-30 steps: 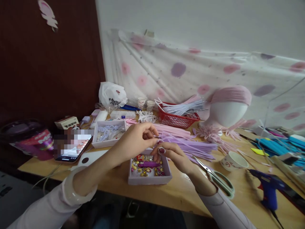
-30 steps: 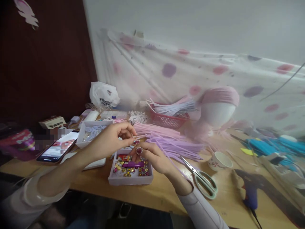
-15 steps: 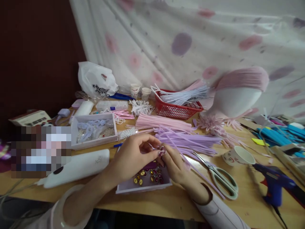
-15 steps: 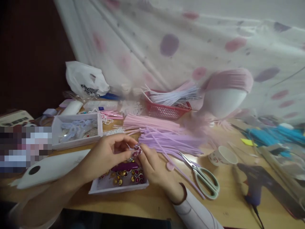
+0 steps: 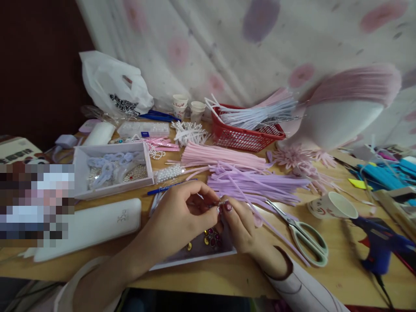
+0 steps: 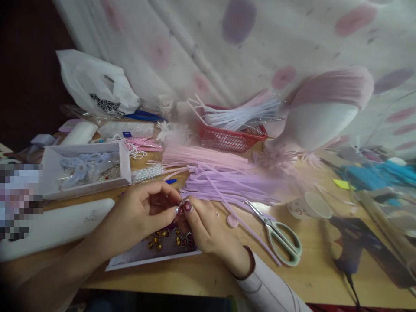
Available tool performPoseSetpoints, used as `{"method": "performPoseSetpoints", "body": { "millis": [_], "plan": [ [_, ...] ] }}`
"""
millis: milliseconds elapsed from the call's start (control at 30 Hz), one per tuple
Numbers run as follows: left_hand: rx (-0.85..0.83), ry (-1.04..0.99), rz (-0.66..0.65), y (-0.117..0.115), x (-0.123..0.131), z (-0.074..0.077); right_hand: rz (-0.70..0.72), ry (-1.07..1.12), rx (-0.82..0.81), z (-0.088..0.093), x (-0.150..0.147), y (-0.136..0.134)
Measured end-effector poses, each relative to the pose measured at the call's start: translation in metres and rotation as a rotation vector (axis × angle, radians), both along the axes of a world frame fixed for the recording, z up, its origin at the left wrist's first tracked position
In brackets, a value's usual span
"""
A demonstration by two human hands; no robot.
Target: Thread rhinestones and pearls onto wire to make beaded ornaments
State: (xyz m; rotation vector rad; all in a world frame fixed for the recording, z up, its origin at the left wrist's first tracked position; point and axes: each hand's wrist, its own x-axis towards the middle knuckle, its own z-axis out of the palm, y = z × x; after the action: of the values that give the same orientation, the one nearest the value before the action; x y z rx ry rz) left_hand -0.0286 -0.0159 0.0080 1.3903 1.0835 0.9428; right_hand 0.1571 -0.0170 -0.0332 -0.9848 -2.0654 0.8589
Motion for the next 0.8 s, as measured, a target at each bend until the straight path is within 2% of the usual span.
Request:
{"method": "performPoseSetpoints", "body": {
  "millis": [133, 233, 400, 567, 800],
  "plan": [
    [0.052, 0.082, 0.051, -0.005, 0.002, 0.001, -0.021, -0.044, 0.003, 0.012, -0.004, -0.001],
    [0.074, 0.081, 0.071, -0.007, 0.002, 0.002, 0.015, 0.026, -0.024, 0.016, -0.009, -0.002],
    [0.148, 0.068, 0.075, -0.008, 0.003, -0.001, -0.003, 0.134, -0.074, 0.010, -0.011, -0.002],
    [0.103, -0.014, 0.122, -0.006, 0.004, -0.004, 0.026, 0.109, -0.029, 0.005, -0.008, 0.001],
    [0.034, -0.099, 0.105, -0.002, -0.001, 0.003, -0.118, 0.246, -0.122, 0.002, -0.014, 0.004]
  ]
}}
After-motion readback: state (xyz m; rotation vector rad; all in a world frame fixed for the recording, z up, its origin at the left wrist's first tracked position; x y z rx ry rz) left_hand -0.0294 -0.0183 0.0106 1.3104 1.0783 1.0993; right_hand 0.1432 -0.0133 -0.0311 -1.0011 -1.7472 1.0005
